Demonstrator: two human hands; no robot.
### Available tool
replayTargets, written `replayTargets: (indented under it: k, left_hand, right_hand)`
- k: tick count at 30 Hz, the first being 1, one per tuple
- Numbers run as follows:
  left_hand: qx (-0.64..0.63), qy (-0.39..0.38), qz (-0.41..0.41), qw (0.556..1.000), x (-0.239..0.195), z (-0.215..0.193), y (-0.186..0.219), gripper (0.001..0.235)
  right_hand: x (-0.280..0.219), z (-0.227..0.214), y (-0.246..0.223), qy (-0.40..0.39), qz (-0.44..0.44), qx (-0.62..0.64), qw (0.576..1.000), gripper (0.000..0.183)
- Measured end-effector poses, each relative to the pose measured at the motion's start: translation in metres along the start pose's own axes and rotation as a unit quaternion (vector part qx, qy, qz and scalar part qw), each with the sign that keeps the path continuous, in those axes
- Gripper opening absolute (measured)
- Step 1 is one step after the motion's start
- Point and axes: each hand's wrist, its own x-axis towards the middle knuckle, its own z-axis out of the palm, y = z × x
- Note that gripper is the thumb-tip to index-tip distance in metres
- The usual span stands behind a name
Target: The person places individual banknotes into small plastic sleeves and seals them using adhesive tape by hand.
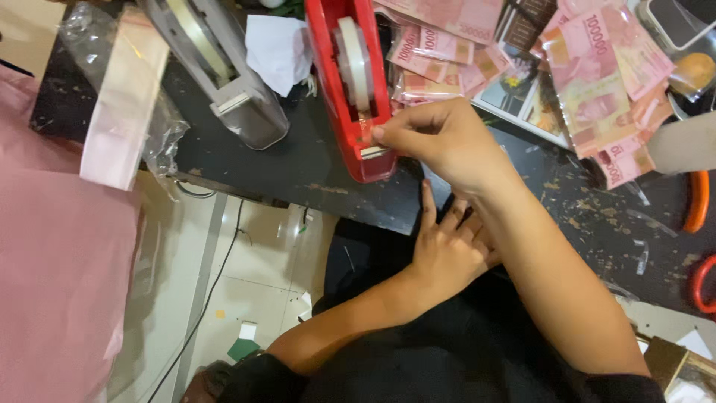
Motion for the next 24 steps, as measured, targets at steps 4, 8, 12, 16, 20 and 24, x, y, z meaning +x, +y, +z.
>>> replayTargets:
  k: [4, 8, 12, 16, 20, 24]
  left_hand:
    - [-0.009, -0.07, 0.021, 0.997, -0.021, 0.013, -0.008, 0.036]
    - [-0.005, -0.158, -0.026, 0.987, -0.018, 0.019, -0.009, 0.038]
    - [0.01, -0.116, -0.022, 0.993, -0.004, 0.018, -0.009, 0.038]
    - [0.011, -0.097, -0.006, 0.995, 0.007, 0.015, -0.001, 0.04]
    - [0.003, -0.064, 0.019, 0.998, 0.007, 0.007, 0.004, 0.044]
    - [0.005, -0.029, 0.019, 0.999, 0.003, -0.003, -0.001, 0.049]
  right_hand:
    - [-0.014, 0.012, -0.013, 0.049, 0.034, -0.022, 0.998, 0.011]
    - [-0.04, 0.022, 0.007, 0.127, -0.052, -0.036, 0.99, 0.016]
    - [-0.034, 0.031, 0.063, 0.17, -0.135, -0.078, 0.973, 0.006]
    - [-0.028, 0.035, 0.086, 0.174, -0.197, -0.133, 0.956, 0.006]
    - [-0.063, 0.021, 0.086, 0.087, -0.118, -0.17, 0.974, 0.007]
    - [-0.14, -0.063, 0.043, 0.074, -0.146, -0.185, 0.969, 0.016]
